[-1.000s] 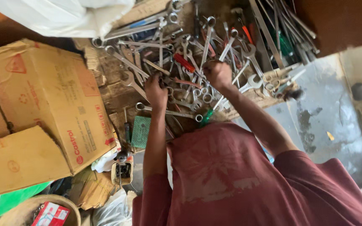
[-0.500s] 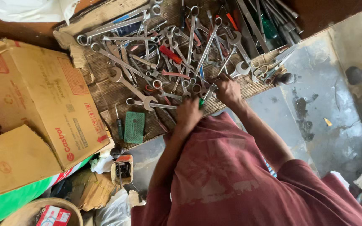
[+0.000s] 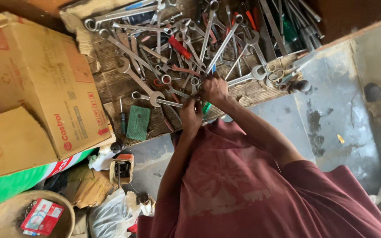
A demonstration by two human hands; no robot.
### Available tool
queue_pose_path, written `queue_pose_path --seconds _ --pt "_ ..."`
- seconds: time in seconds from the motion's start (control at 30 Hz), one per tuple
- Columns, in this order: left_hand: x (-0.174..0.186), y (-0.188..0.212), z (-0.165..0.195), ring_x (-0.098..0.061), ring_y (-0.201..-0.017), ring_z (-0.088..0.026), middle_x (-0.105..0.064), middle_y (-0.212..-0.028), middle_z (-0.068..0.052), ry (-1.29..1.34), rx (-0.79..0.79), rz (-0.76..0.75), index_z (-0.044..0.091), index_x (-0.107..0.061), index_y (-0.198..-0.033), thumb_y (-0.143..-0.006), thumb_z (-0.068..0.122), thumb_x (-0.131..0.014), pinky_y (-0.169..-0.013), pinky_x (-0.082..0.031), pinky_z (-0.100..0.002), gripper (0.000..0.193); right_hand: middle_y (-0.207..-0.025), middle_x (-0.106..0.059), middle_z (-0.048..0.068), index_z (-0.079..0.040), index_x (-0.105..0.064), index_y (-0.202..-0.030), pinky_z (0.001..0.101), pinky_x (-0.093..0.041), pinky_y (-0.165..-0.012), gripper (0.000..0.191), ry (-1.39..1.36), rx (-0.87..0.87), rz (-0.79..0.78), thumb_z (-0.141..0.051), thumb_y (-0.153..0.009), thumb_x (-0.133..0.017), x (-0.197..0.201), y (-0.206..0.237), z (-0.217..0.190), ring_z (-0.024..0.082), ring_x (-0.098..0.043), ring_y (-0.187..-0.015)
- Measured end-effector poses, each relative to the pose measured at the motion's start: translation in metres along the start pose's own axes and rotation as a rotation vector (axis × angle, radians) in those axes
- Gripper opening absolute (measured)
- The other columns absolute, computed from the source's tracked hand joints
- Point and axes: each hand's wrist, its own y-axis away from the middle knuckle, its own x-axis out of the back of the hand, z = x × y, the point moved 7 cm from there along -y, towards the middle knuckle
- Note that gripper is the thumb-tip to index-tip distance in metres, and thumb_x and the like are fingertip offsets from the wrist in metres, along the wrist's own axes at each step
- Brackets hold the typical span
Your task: The person sorts through a pile of wrenches and other tools on a cluttered workbench. They pick up individual wrenches, inspect them, and place them into a green tool case. The person also handles a screwdriver and a small green box, organizing the tools into the case.
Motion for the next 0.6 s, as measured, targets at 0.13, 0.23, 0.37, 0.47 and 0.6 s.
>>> queue_pose_path --seconds 0.13,0.23,0.37,0.47,0.6 --pt "0.013 -0.001 -0.014 -0.074 -0.087 -0.03 -0.076 -0.101 -0.013 0.107 0.123 0.114 0.006 -0.073 -0.111 -0.092 0.006 -0.072 -0.075 -0.057 -0.039 0.019 -0.106 -0.071 0.017 -0.009 -0.068 -0.123 0.042 -0.063 -0.066 0.05 -0.204 0.08 0.157 -0.035 -0.082 -0.079 0.018 0.009 0.001 0.03 -0.071 -0.088" --pt "0.017 -0.004 -0.023 -0.074 -0.086 -0.018 -0.078 -0.101 -0.008 0.296 0.212 0.122 0.006 -0.073 -0.118 -0.097 0.007 -0.071 -0.075 -0.057 -0.032 0.022 -0.107 -0.074 0.014 -0.007 -0.068 -0.125 0.0403 -0.062 -0.077 0.042 -0.686 0.167 0.096 -0.018 -0.086 -0.077 0.028 0.016 0.006 0.028 -0.075 -0.091" --pt "0.011 -0.005 -0.022 -0.068 -0.083 -0.008 -0.075 -0.102 -0.005 0.526 0.246 0.037 0.006 -0.067 -0.133 -0.1 0.007 -0.071 -0.07 -0.053 -0.024 0.033 -0.121 -0.073 0.013 0.002 -0.063 -0.134 0.0344 -0.061 -0.087 0.045 -1.5 0.367 -0.094 0.012 -0.091 -0.066 0.035 0.037 0.011 0.021 -0.071 -0.105" --pt "0.01 -0.005 -0.009 -0.062 -0.083 -0.008 -0.072 -0.104 -0.006 0.59 0.179 0.066 0.005 -0.065 -0.141 -0.101 0.005 -0.072 -0.069 -0.05 -0.022 0.041 -0.126 -0.071 0.016 0.005 -0.061 -0.141 0.0345 -0.06 -0.091 0.048 -1.759 0.448 -0.135 0.016 -0.094 -0.064 0.03 0.059 0.011 0.021 -0.068 -0.106" --pt "0.012 -0.002 0.019 -0.073 -0.096 -0.01 -0.073 -0.119 -0.008 0.623 0.048 0.086 0.008 -0.062 -0.142 -0.099 0.005 -0.07 -0.075 -0.061 -0.023 0.043 -0.136 -0.066 0.014 0.005 -0.061 -0.137 0.0378 -0.06 -0.102 0.042 -1.937 0.475 -0.05 0.013 -0.095 -0.062 0.025 0.082 0.014 0.024 -0.068 -0.115"
